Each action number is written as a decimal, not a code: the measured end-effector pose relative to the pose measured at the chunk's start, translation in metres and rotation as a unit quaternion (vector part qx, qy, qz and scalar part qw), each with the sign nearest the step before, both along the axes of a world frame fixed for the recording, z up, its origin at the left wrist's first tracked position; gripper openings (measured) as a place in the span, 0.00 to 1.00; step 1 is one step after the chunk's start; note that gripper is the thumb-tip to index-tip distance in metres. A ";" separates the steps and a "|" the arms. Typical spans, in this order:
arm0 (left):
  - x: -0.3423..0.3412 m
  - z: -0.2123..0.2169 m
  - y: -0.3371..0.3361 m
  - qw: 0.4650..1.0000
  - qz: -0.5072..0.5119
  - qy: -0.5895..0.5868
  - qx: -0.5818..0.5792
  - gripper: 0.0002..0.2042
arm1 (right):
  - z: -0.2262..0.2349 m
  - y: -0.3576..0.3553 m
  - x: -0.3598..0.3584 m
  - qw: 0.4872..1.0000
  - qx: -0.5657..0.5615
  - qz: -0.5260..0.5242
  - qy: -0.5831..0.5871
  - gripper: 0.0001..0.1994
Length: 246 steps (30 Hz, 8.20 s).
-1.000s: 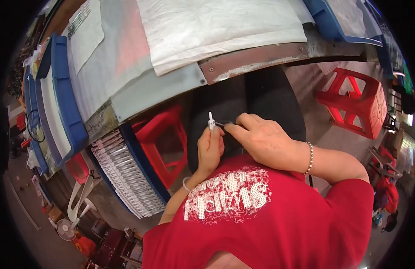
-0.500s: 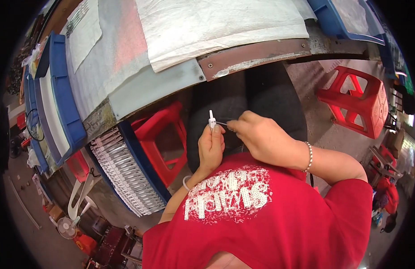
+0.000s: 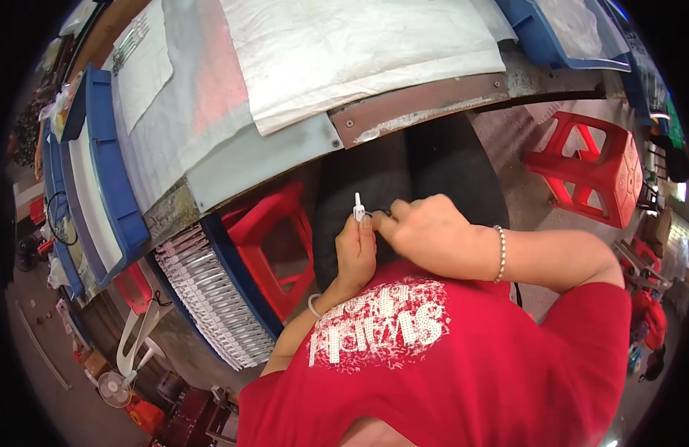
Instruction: Assembling small hardware components using a precision screwdriver and cleaning parts with a wipe.
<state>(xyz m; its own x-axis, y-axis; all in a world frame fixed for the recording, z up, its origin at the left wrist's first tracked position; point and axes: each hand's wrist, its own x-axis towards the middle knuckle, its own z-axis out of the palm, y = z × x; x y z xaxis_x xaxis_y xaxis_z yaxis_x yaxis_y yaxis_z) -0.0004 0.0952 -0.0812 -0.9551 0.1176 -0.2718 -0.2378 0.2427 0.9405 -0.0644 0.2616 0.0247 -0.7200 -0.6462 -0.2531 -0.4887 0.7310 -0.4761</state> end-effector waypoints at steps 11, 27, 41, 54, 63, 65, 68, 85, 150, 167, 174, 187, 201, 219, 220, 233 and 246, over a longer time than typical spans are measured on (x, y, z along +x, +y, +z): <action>0.000 -0.015 -0.004 1.000 0.000 -0.015 0.012 0.09 | -0.002 0.000 -0.018 0.999 -0.002 0.019 -0.049 0.20; -0.004 0.010 -0.013 0.946 0.060 -0.189 0.256 0.10 | -0.022 0.018 -0.001 0.926 -0.188 -0.189 -0.267 0.15; -0.010 0.091 -0.058 0.965 0.048 -0.121 0.226 0.17 | 0.021 0.051 -0.245 0.887 -0.077 -0.258 0.375 0.15; -0.005 0.096 -0.062 0.961 0.057 -0.153 0.225 0.15 | 0.074 0.050 -0.182 0.854 -0.418 -0.307 0.023 0.08; -0.020 0.118 -0.036 0.918 0.026 -0.198 0.343 0.18 | 0.040 0.006 -0.026 0.663 -0.582 -0.372 -0.289 0.06; -0.019 0.117 -0.039 0.944 -0.003 -0.162 0.287 0.16 | 0.038 -0.006 -0.006 0.838 -0.442 -0.317 -0.032 0.06; 0.010 0.087 -0.025 0.991 0.037 0.110 0.061 0.13 | 0.025 -0.028 0.009 0.947 -0.251 0.065 0.189 0.14; 0.003 0.118 -0.057 0.920 -0.167 0.212 -0.284 0.11 | 0.002 -0.030 0.015 0.930 -0.282 0.056 0.230 0.10; -0.002 0.110 -0.087 0.870 -0.109 -0.354 0.326 0.13 | -0.013 -0.021 -0.011 0.902 -0.405 -0.060 0.141 0.12; 0.009 0.114 -0.116 0.874 -0.023 -0.260 0.410 0.16 | 0.070 0.056 -0.139 0.839 0.105 -0.115 0.521 0.14; 0.024 0.109 -0.138 0.883 0.025 -0.234 0.406 0.32 | 0.075 -0.095 -0.052 0.959 -0.204 0.158 0.120 0.14; 0.097 0.077 -0.219 0.962 0.103 -0.087 0.236 0.45 | 0.029 -0.273 0.000 0.842 -0.122 0.523 -0.051 0.07; 0.141 0.047 -0.213 0.856 0.428 0.217 -0.191 0.14 | -0.038 -0.515 0.026 0.923 -0.235 0.291 -0.091 0.11; 0.148 0.012 -0.205 0.870 0.429 0.186 -0.159 0.19 | -0.052 -0.548 0.039 0.918 -0.192 0.345 -0.038 0.06; 0.150 0.015 -0.206 0.868 0.429 0.189 -0.162 0.19 | -0.040 -0.540 0.039 0.910 -0.205 0.358 -0.030 0.07; 0.112 0.044 -0.184 0.897 0.333 0.268 -0.112 0.15 | 0.007 -0.135 -0.011 0.993 -0.107 0.018 0.054 0.25; -0.130 0.180 -0.166 0.913 0.119 0.353 -0.169 0.08 | -0.074 -0.001 0.011 0.973 -0.133 -0.188 -0.029 0.10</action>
